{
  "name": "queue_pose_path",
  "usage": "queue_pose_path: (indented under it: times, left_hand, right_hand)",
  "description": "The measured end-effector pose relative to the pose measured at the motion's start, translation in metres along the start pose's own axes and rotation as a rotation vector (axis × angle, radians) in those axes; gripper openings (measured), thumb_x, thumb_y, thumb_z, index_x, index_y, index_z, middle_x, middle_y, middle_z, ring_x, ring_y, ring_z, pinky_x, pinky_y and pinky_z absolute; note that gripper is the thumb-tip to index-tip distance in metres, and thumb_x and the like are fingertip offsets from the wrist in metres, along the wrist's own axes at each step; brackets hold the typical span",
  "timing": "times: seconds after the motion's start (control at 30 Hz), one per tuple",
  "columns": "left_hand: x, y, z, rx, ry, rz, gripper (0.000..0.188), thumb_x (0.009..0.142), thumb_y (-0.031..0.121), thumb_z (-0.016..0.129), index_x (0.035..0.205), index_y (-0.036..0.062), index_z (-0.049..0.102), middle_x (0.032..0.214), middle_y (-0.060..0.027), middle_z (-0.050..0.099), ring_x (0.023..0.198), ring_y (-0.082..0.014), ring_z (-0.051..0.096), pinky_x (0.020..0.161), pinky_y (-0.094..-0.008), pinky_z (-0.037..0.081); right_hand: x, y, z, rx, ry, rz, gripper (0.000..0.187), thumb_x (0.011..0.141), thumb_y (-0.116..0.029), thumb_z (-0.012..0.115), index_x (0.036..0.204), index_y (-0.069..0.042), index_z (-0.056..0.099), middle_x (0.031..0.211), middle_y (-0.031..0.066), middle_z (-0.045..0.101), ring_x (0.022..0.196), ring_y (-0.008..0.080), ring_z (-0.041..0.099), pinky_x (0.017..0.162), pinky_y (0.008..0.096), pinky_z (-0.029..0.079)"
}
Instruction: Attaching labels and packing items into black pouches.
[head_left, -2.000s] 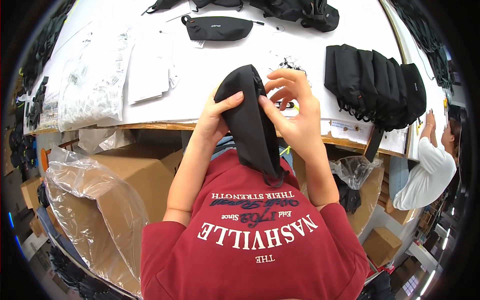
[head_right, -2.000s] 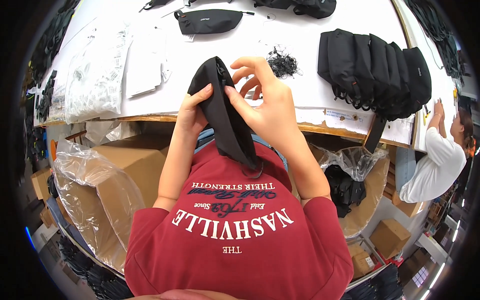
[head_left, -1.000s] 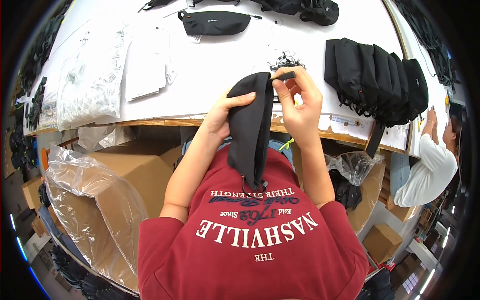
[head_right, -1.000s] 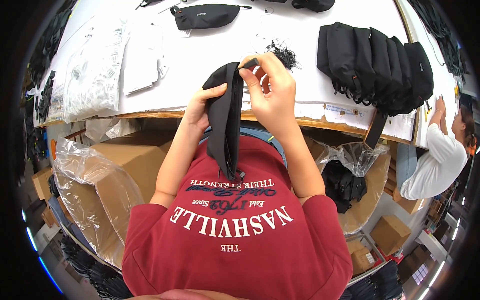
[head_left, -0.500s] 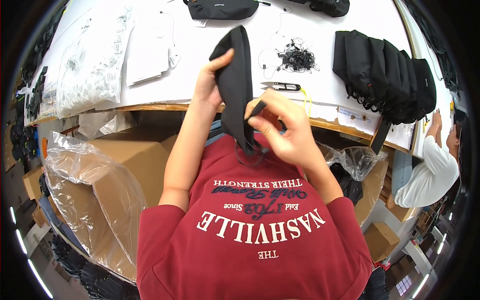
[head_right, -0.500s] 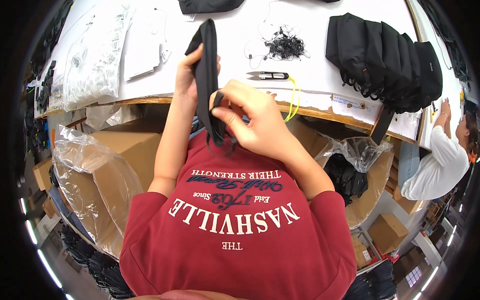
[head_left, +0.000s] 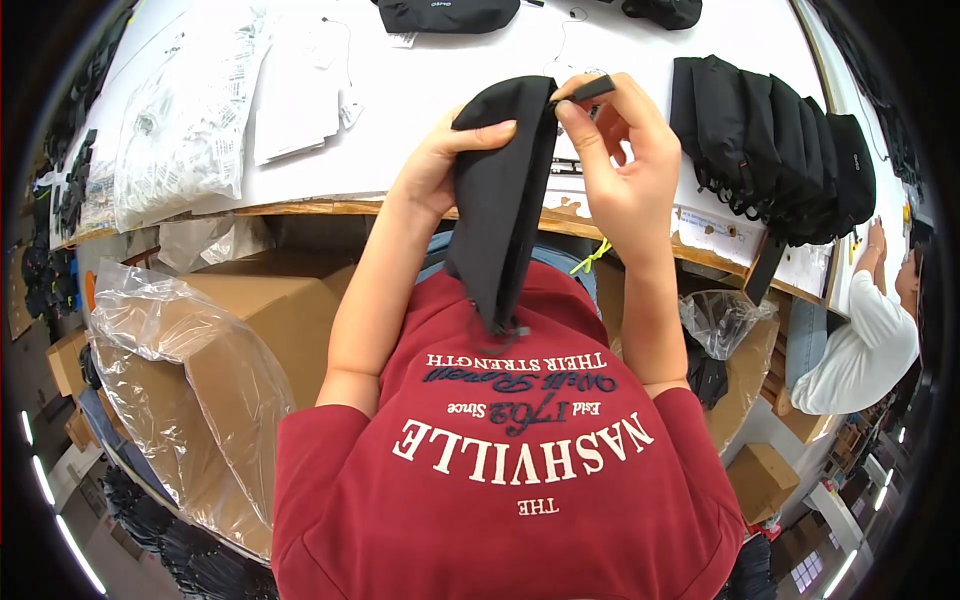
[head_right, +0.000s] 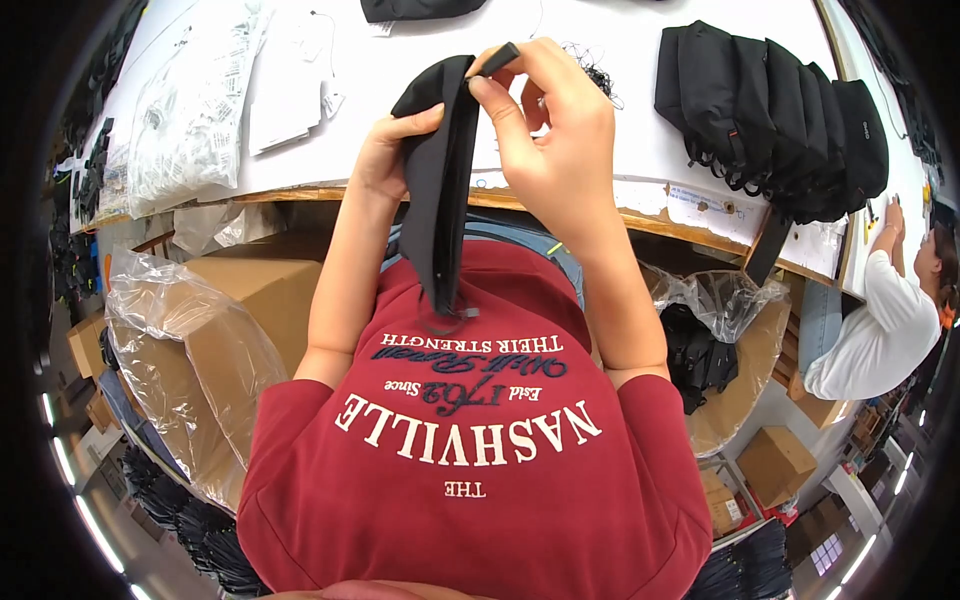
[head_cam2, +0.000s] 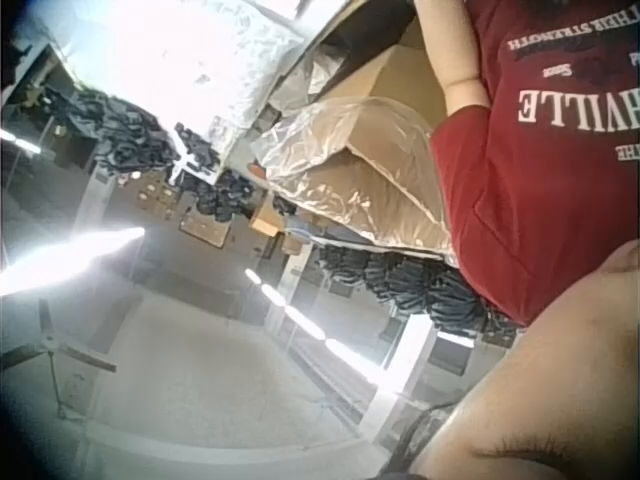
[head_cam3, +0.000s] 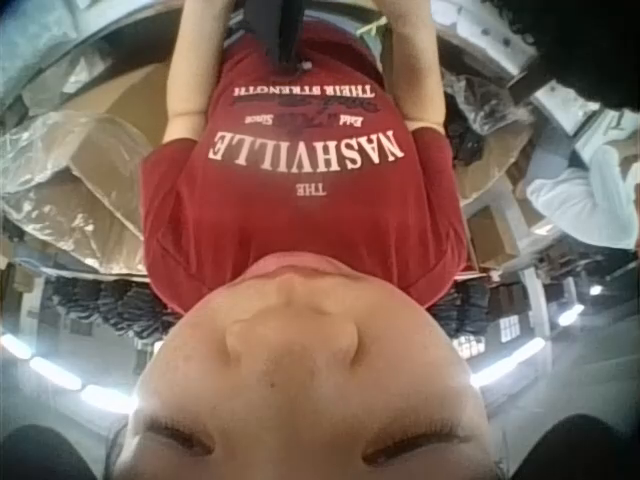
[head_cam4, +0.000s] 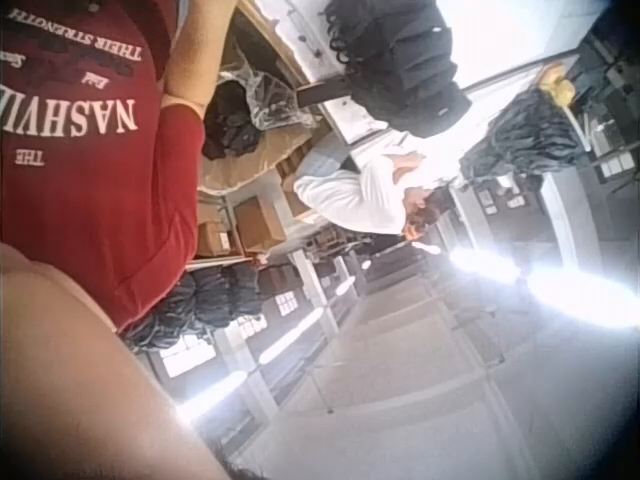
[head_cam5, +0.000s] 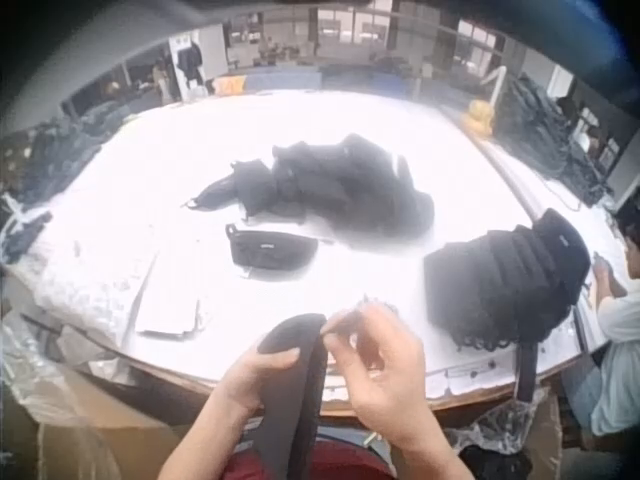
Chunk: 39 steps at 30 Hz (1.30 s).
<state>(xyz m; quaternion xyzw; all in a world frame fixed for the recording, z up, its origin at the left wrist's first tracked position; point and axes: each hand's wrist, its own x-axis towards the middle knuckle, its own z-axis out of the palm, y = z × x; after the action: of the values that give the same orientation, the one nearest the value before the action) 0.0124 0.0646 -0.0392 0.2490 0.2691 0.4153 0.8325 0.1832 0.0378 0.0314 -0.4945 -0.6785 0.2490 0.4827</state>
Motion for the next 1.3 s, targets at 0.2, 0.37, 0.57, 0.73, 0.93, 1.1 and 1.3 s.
queue_pose_path:
  times: [0.2, 0.37, 0.57, 0.73, 0.93, 1.1, 1.3]
  left_hand:
    - [0.014, 0.007, -0.024, -0.326, 0.148, 0.078, 0.021, 0.090, 0.018, 0.058, 0.089, -0.0029, 0.059, 0.070, -0.0101, 0.056, 0.058, -0.0170, 0.053, 0.053, -0.0268, 0.049]
    - [0.012, 0.017, -0.037, -0.387, 0.121, 0.196, 0.020, 0.092, 0.016, 0.054, 0.086, -0.0016, 0.059, 0.067, -0.0089, 0.055, 0.057, -0.0141, 0.052, 0.050, -0.0212, 0.044]
    - [0.008, 0.025, -0.032, -0.247, 0.332, 0.239, 0.024, 0.089, 0.013, 0.060, 0.107, -0.0028, 0.061, 0.098, -0.0133, 0.066, 0.085, -0.0205, 0.066, 0.076, -0.0321, 0.055]
    - [-0.030, 0.021, -0.003, -0.026, 0.384, 0.247, 0.052, 0.089, 0.029, 0.063, 0.131, 0.0049, 0.045, 0.125, -0.0059, 0.053, 0.116, -0.0175, 0.050, 0.097, -0.0327, 0.040]
    - [-0.056, 0.029, -0.018, 1.131, 0.158, 0.722, 0.095, 0.050, 0.014, 0.086, 0.133, 0.0091, 0.041, 0.138, -0.0138, 0.043, 0.132, -0.0289, 0.034, 0.107, -0.0405, 0.030]
    - [-0.061, 0.034, -0.009, 1.184, 0.087, 0.748, 0.028, 0.063, -0.008, 0.072, 0.087, 0.0029, 0.064, 0.084, -0.0053, 0.065, 0.079, -0.0182, 0.062, 0.072, -0.0277, 0.048]
    - [-0.060, 0.018, 0.006, 0.722, 0.284, 0.360, 0.024, 0.073, -0.001, 0.073, 0.094, 0.0034, 0.063, 0.086, -0.0027, 0.065, 0.078, -0.0100, 0.059, 0.071, -0.0225, 0.046]
  right_hand:
    - [-0.025, -0.016, 0.003, 0.251, -0.505, 0.202, 0.009, 0.080, -0.006, 0.064, 0.088, -0.003, 0.060, 0.069, 0.0024, 0.052, 0.055, 0.0102, 0.042, 0.051, 0.0247, 0.035]
    - [-0.037, -0.021, 0.000, 0.305, -0.580, 0.197, 0.007, 0.080, -0.004, 0.064, 0.086, -0.003, 0.061, 0.069, 0.0000, 0.050, 0.056, 0.0095, 0.041, 0.052, 0.0238, 0.033]
    - [-0.044, -0.003, 0.000, 0.265, -0.376, 0.218, 0.024, 0.084, -0.011, 0.065, 0.104, -0.004, 0.053, 0.090, 0.0039, 0.056, 0.075, 0.0128, 0.056, 0.064, 0.0245, 0.044]
    - [-0.044, 0.020, -0.006, 0.709, -0.156, 0.642, 0.031, 0.087, -0.009, 0.061, 0.115, -0.004, 0.047, 0.090, 0.0049, 0.060, 0.076, 0.0099, 0.058, 0.062, 0.0214, 0.046]
    - [-0.041, 0.043, -0.031, 0.941, -0.227, 1.004, 0.036, 0.091, -0.025, 0.054, 0.115, 0.002, 0.052, 0.078, 0.0039, 0.060, 0.061, 0.0106, 0.056, 0.054, 0.0242, 0.045]
    - [-0.053, 0.068, -0.026, 0.316, -0.290, 0.708, 0.042, 0.096, -0.036, 0.045, 0.110, 0.001, 0.060, 0.091, 0.0091, 0.062, 0.082, 0.0156, 0.057, 0.079, 0.0287, 0.045]
    - [-0.037, 0.034, -0.032, 0.331, -0.416, 0.248, 0.061, 0.075, -0.025, 0.073, 0.129, -0.010, 0.050, 0.123, 0.0089, 0.054, 0.097, 0.0181, 0.054, 0.089, 0.0314, 0.043]
